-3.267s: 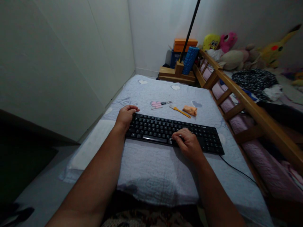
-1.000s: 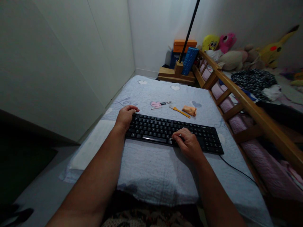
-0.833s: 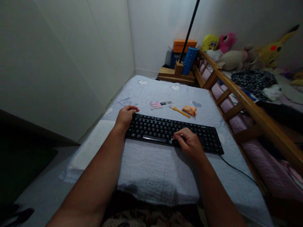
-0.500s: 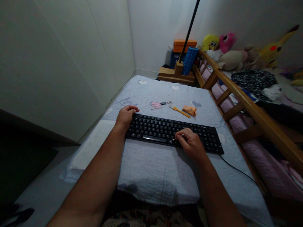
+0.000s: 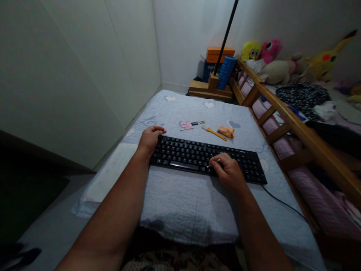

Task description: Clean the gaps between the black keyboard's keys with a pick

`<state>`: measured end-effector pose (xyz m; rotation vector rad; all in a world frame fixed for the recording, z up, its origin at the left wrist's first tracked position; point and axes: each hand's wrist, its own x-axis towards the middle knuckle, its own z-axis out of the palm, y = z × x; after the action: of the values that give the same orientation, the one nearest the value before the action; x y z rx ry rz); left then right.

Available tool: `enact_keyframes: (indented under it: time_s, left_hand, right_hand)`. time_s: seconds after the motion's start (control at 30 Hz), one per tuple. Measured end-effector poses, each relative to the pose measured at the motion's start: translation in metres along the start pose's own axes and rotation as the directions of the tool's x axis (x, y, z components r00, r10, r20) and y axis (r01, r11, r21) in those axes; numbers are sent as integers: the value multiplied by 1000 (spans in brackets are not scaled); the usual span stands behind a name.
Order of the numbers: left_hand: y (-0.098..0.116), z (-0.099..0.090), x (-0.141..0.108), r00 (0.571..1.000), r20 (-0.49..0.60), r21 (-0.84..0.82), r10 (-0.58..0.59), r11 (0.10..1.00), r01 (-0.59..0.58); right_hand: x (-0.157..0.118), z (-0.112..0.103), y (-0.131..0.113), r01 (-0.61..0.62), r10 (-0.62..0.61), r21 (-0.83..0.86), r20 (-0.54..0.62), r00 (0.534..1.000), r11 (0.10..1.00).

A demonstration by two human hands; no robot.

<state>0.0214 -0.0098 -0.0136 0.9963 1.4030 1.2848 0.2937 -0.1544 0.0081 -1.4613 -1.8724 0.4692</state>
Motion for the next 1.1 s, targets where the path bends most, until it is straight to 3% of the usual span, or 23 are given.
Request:
enact_keyframes:
  time_s: [0.47,1.1]
  left_hand:
    - [0,1,1,1000,-2,-14,-11,1000,11]
    - [0,0,0,1000,-1,-8,-10,1000,10]
  right_hand:
    - [1,6,-3,35,-36,22,8,999,999]
    - [1,0,-1,-8,8,-6,-13,1000,1000]
